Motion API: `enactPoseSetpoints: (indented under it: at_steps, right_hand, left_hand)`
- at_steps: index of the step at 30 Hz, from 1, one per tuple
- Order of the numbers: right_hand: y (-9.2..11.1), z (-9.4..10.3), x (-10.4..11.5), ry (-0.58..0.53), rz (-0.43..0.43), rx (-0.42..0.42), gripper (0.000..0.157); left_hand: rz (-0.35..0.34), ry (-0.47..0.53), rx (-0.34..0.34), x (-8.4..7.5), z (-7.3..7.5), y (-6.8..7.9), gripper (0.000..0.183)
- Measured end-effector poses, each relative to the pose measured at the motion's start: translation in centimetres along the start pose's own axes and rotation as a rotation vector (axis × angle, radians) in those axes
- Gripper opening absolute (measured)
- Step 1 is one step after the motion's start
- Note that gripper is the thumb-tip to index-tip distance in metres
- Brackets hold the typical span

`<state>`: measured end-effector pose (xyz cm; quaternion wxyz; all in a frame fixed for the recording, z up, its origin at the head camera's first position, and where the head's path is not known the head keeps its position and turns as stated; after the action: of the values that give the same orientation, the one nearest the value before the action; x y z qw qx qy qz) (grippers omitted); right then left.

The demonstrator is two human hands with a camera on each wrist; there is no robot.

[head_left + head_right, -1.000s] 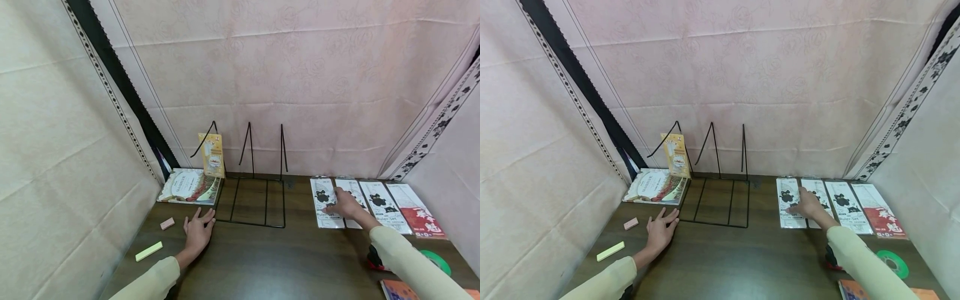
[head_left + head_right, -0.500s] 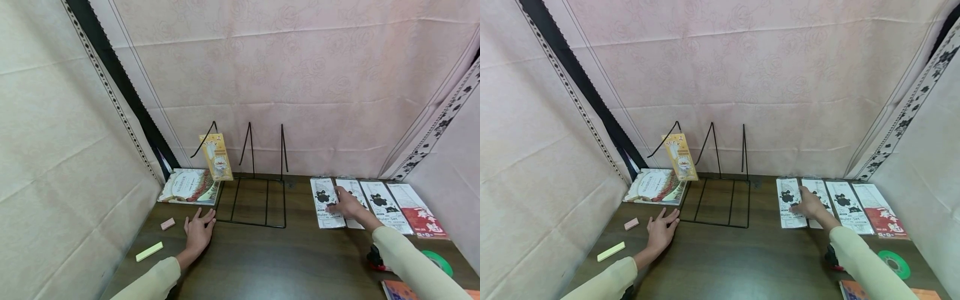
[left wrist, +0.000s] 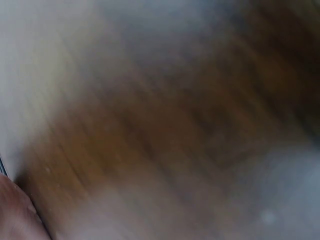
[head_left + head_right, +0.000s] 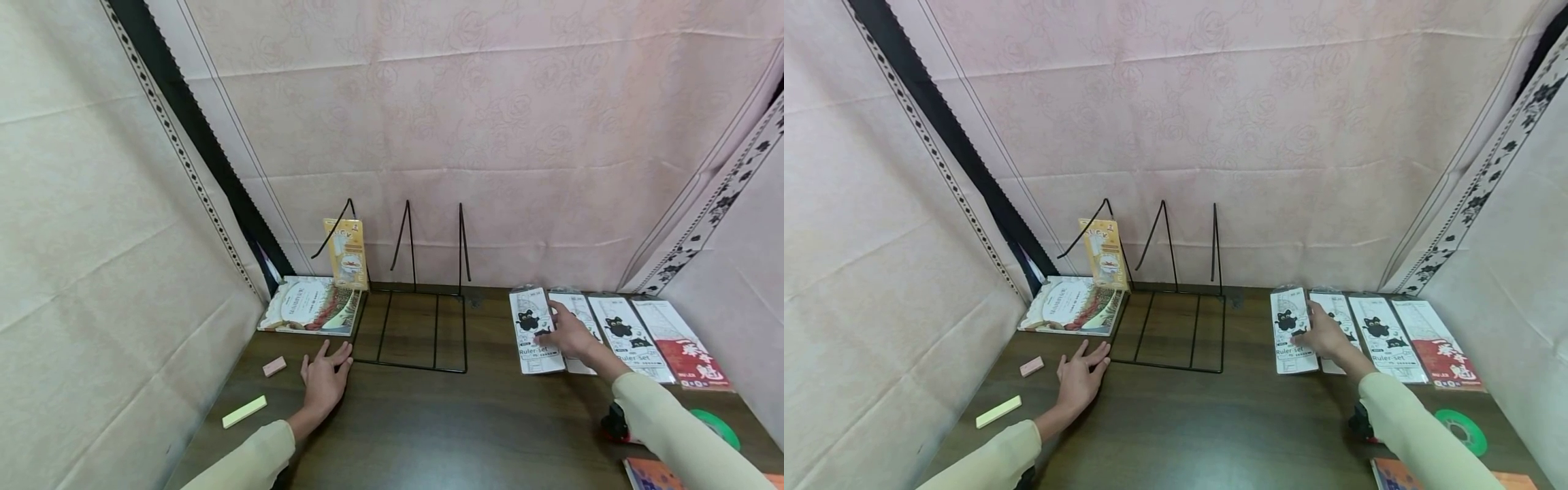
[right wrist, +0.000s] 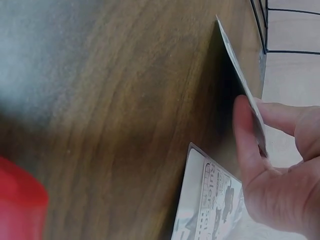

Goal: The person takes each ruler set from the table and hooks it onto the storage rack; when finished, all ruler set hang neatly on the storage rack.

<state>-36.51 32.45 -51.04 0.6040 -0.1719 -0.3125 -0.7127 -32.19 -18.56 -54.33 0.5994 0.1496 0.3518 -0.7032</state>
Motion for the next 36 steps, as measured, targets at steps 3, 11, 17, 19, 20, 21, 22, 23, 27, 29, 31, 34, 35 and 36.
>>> enactPoseSetpoints:
  at_steps: [3, 11, 17, 19, 20, 21, 22, 23, 27, 29, 31, 34, 35, 36]
  right_hand:
    - [0.0, -0.1, -0.2, -0.038, -0.012, 0.020, 0.105]
    - [0.2, -0.6, -0.6, -0.200, -0.051, 0.090, 0.102]
    - [0.5, -0.6, -1.1, -0.285, -0.087, 0.129, 0.096]
    - [0.5, -0.6, -1.2, -0.309, -0.090, 0.134, 0.092]
    - [0.5, -0.6, -1.2, -0.318, -0.090, 0.135, 0.091]
    - [0.6, -0.6, -1.1, -0.325, -0.088, 0.137, 0.089]
    - [0.6, -0.6, -1.0, -0.334, -0.080, 0.140, 0.087]
    - [0.7, -0.6, -1.0, -0.340, -0.077, 0.142, 0.086]
    - [1.2, -0.4, -0.6, -0.351, -0.065, 0.145, 0.082]
    - [1.4, -0.4, -0.4, -0.345, -0.070, 0.149, 0.081]
    - [1.7, -0.4, -0.3, -0.339, -0.071, 0.157, 0.080]
    - [2.2, -0.4, 0.0, -0.339, -0.080, 0.168, 0.080]
    - [2.3, -0.4, 0.1, -0.345, -0.082, 0.171, 0.080]
    - [2.5, -0.5, 0.3, -0.350, -0.079, 0.174, 0.079]
  left_hand:
    - [0.003, -0.003, 0.001, 0.0, 0.0, 0.0, 0.037]
    - [0.017, -0.008, 0.004, -0.3, 0.1, 0.0, 0.037]
    - [0.009, -0.007, 0.005, -0.3, 0.0, -0.1, 0.037]
    - [0.007, -0.004, 0.003, -0.3, 0.0, 0.0, 0.037]
    - [0.006, -0.005, 0.003, -0.3, 0.0, 0.0, 0.037]
    - [0.006, -0.005, 0.001, -0.3, 0.1, 0.0, 0.037]
    - [0.005, -0.005, 0.001, -0.3, 0.1, 0.0, 0.037]
    - [0.005, -0.005, 0.000, -0.3, 0.1, 0.0, 0.037]
    - [0.007, -0.005, -0.001, -0.4, 0.2, 0.0, 0.037]
    - [0.007, -0.006, 0.000, -0.4, 0.2, 0.0, 0.037]
    - [0.007, -0.005, 0.001, -0.4, 0.2, 0.0, 0.037]
    - [0.006, -0.001, 0.000, -0.3, 0.2, 0.1, 0.037]
    - [0.008, 0.001, -0.001, -0.3, 0.2, 0.1, 0.037]
    - [0.010, 0.002, -0.002, -0.3, 0.2, 0.1, 0.037]
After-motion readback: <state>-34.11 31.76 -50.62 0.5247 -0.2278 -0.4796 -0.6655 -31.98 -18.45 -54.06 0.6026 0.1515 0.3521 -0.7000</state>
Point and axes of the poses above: each hand's wrist, its own y-axis away from the middle knuckle, its own z-axis out of the back of the hand, x = y × z, the point moved 7 cm from there along -y, towards the middle knuckle, and after that the axes turned 7 degrees about -z, right-handed, at the moved point
